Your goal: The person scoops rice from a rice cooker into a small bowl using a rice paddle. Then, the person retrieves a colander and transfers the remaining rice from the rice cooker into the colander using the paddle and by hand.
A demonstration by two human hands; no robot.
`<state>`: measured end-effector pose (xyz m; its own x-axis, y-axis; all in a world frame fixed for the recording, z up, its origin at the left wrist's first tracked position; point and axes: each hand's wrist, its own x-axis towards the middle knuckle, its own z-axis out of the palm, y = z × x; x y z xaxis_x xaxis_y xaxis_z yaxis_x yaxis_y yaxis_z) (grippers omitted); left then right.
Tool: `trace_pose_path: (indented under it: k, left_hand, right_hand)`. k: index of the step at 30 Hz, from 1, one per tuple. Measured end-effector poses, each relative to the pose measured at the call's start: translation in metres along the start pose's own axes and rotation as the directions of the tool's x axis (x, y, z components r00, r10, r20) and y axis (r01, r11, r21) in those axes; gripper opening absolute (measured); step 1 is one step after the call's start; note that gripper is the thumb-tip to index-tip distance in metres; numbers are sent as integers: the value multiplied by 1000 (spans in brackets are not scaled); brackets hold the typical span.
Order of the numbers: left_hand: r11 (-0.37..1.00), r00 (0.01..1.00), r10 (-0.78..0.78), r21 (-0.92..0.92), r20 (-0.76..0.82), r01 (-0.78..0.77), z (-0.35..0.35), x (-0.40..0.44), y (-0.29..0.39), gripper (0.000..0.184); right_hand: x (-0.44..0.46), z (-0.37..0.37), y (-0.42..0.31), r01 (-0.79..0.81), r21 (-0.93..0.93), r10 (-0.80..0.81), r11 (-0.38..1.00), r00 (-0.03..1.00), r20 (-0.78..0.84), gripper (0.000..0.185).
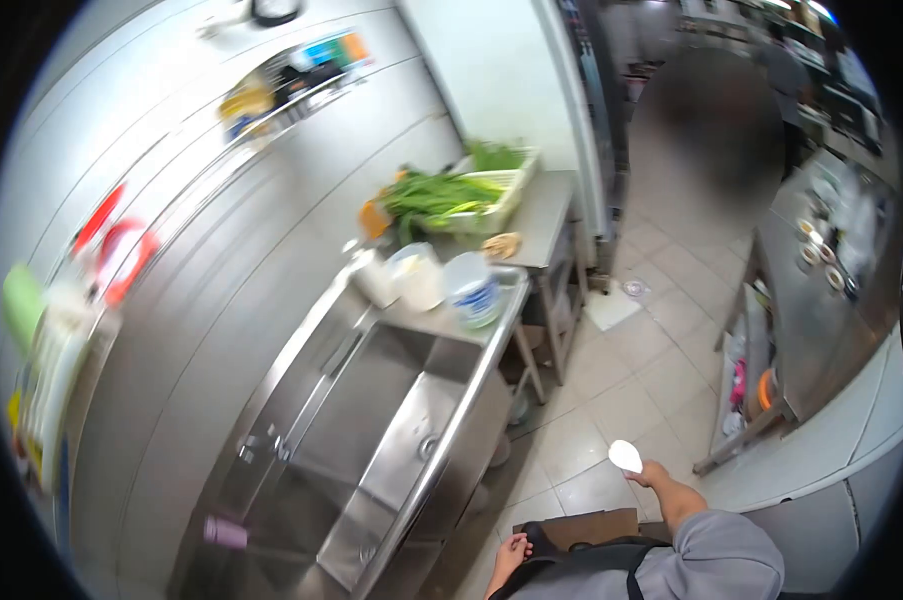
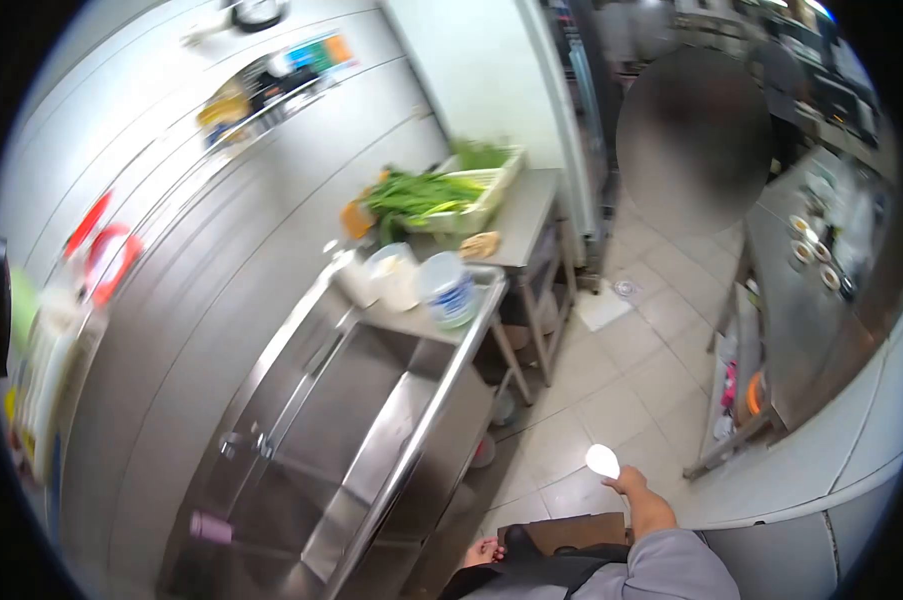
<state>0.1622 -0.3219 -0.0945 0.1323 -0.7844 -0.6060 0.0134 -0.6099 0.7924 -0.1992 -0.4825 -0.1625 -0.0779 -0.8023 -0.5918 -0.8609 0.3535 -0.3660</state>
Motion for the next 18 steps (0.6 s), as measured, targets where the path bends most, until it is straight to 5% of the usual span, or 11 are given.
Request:
trace_pose_path:
  k: [4, 7, 10, 12, 13, 18]
  left_hand:
    - [976, 975, 85, 180, 204, -123, 8, 94, 50, 25]
    - [924, 938, 86, 326, 335, -202, 26, 159, 103, 23]
    - [868, 863, 95, 383, 497, -316, 48, 225, 167, 23]
    - [781, 766, 180, 384, 617, -493, 71, 258, 214, 25]
    - [808, 765, 127, 381, 632, -449, 82, 283, 227, 25]
    - [812, 634, -14, 380, 773, -444, 172, 341, 311, 30]
  right_hand:
    - [11, -18, -8, -125, 182, 147, 975, 983, -113, 57]
    - [0, -62, -11, -305, 323, 289, 896, 952, 97, 54]
    - [15, -43, 20, -418, 271, 466, 867, 873, -143, 49]
    - [0, -62, 22, -565, 422, 619, 709, 785, 11, 47]
    - [-8, -78, 16, -624, 486, 675, 612, 732, 91, 46]
    - [4, -62, 34, -590, 709, 793, 385, 605, 73, 38]
